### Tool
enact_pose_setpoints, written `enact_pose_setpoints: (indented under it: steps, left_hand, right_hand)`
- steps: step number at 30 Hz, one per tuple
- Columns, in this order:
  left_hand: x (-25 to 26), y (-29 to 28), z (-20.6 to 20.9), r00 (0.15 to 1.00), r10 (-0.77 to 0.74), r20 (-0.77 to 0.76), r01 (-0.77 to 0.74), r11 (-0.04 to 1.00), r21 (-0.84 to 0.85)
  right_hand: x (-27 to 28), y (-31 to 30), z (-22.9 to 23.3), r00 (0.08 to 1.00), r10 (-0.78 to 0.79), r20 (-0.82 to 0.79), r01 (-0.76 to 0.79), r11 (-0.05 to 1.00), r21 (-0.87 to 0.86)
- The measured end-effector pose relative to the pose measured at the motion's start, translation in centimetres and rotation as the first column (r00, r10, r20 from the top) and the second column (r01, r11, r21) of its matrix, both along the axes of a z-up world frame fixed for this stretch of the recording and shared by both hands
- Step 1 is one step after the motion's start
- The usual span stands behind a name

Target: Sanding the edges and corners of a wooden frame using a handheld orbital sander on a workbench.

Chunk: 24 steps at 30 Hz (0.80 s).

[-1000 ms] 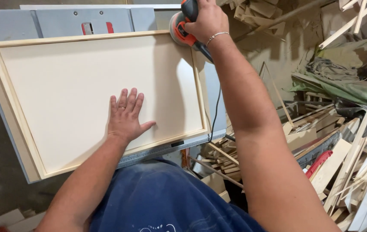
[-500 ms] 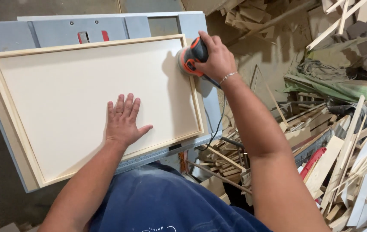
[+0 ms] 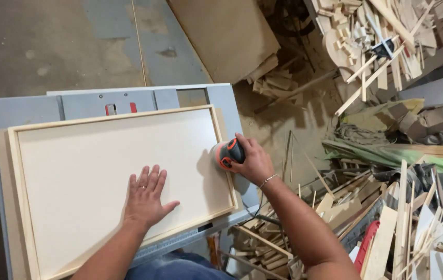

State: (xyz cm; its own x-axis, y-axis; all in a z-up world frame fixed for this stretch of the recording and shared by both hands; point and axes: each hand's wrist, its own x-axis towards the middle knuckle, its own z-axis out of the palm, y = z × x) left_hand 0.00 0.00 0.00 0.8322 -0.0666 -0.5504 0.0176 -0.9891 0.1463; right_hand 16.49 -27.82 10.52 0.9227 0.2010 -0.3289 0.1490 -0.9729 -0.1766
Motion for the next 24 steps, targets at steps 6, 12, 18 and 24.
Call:
enact_pose_setpoints:
  steps: [6, 12, 18, 24]
  left_hand:
    - [-1.3, -0.7, -7.6, 0.516, 0.159, 0.842, 0.028, 0.979, -0.202]
    - [-0.9, -0.3, -5.9, 0.476, 0.115, 0.872, 0.035, 0.988, -0.150]
    - [-1.0, -0.4, -7.1, 0.498, 0.120, 0.859, 0.024, 0.988, -0.152]
    - [-1.3, -0.9, -8.9, 0.487, 0.166, 0.857, 0.010, 0.981, -0.195]
  right_hand:
    - [3.8, 3.7, 2.1, 0.994, -0.109, -0.026, 0.109, 0.994, -0.020]
    - [8.3, 6.6, 2.0, 0.997, -0.075, 0.018, 0.075, 0.997, 0.001]
    - [13.0, 7.7, -0.9, 0.983, -0.162, 0.087, 0.161, 0.987, 0.015]
    - [14.3, 10.3, -1.2, 0.992, -0.076, 0.103, 0.075, 0.997, 0.016]
